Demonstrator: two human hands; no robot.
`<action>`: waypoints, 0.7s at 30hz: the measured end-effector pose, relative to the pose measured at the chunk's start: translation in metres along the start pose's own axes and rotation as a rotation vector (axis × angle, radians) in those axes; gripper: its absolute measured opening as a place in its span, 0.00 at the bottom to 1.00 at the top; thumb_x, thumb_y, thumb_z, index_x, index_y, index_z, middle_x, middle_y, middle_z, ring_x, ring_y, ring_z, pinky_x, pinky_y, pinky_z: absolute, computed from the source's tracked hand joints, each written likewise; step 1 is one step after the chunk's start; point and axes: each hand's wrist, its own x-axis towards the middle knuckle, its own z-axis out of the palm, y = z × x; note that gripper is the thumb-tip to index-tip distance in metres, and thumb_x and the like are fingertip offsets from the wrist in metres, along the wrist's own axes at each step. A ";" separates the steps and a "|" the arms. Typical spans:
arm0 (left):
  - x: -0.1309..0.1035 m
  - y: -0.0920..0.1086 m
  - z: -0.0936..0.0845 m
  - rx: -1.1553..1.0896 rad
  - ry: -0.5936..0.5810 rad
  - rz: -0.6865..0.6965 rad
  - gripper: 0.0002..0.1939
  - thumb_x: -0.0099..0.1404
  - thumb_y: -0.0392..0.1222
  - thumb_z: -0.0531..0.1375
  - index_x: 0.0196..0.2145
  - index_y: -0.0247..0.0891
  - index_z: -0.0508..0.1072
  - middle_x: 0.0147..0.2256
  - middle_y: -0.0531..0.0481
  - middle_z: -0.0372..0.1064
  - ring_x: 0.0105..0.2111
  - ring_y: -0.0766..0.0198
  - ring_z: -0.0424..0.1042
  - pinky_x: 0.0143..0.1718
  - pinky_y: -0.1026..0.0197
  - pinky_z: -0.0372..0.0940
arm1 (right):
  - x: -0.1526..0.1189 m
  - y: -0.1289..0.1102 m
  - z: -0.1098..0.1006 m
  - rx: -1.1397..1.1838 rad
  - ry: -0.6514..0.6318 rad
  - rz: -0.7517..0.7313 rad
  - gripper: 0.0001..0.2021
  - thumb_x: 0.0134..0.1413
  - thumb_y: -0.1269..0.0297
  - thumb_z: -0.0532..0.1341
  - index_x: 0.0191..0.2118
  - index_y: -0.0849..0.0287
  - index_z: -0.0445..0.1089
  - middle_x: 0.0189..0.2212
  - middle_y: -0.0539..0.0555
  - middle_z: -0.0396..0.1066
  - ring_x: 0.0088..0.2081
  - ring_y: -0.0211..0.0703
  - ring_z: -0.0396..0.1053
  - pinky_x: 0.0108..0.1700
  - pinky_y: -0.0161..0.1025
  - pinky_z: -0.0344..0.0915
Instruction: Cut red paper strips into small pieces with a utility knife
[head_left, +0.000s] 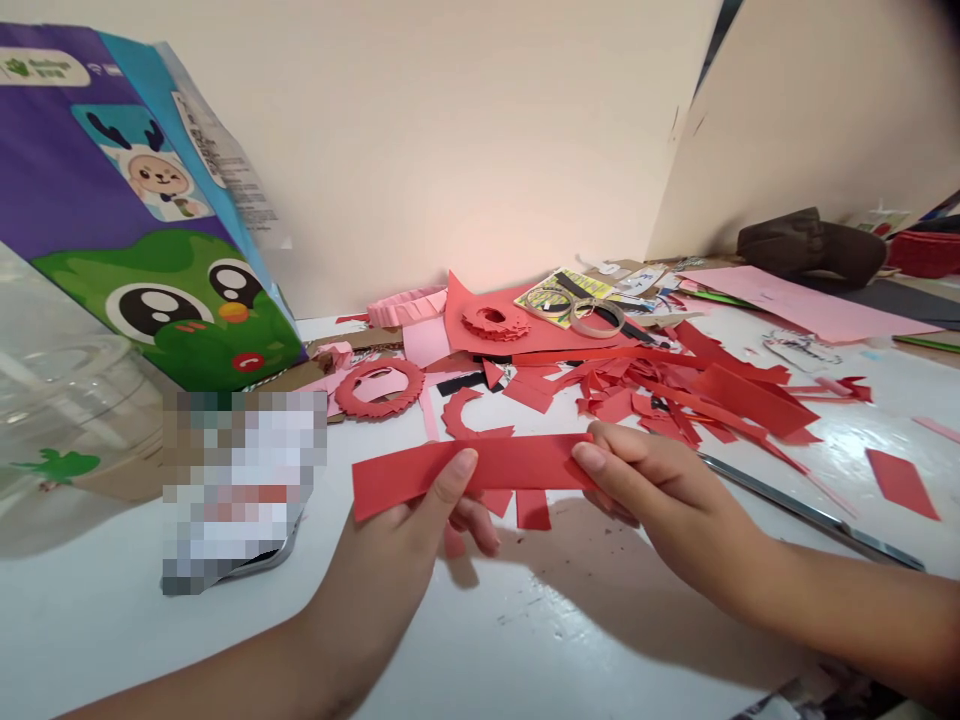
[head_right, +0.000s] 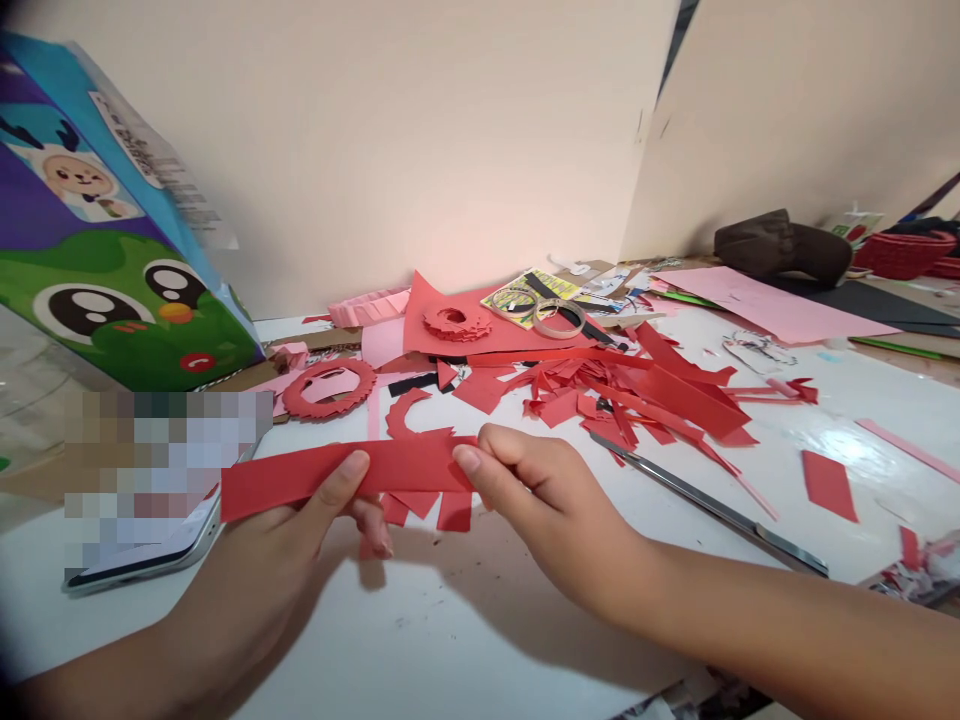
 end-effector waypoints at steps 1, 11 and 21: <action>0.000 0.002 0.000 0.003 0.006 0.009 0.33 0.65 0.69 0.50 0.16 0.46 0.75 0.20 0.51 0.75 0.33 0.54 0.75 0.38 0.60 0.66 | -0.001 0.001 -0.001 0.042 0.002 -0.030 0.24 0.68 0.48 0.51 0.22 0.55 0.56 0.19 0.46 0.56 0.23 0.38 0.54 0.27 0.37 0.54; -0.009 0.005 0.007 -0.130 -0.337 0.205 0.21 0.63 0.53 0.60 0.15 0.45 0.75 0.17 0.52 0.70 0.21 0.60 0.70 0.27 0.63 0.69 | 0.003 -0.013 -0.003 0.149 -0.265 -0.035 0.06 0.62 0.60 0.60 0.39 0.55 0.71 0.33 0.51 0.74 0.35 0.41 0.71 0.38 0.36 0.66; -0.006 0.003 0.005 -0.113 -0.268 0.289 0.08 0.68 0.48 0.60 0.35 0.46 0.78 0.35 0.54 0.77 0.39 0.59 0.74 0.39 0.64 0.65 | 0.006 -0.003 0.004 0.288 -0.233 0.117 0.05 0.61 0.63 0.61 0.33 0.56 0.69 0.28 0.48 0.72 0.30 0.37 0.68 0.33 0.33 0.64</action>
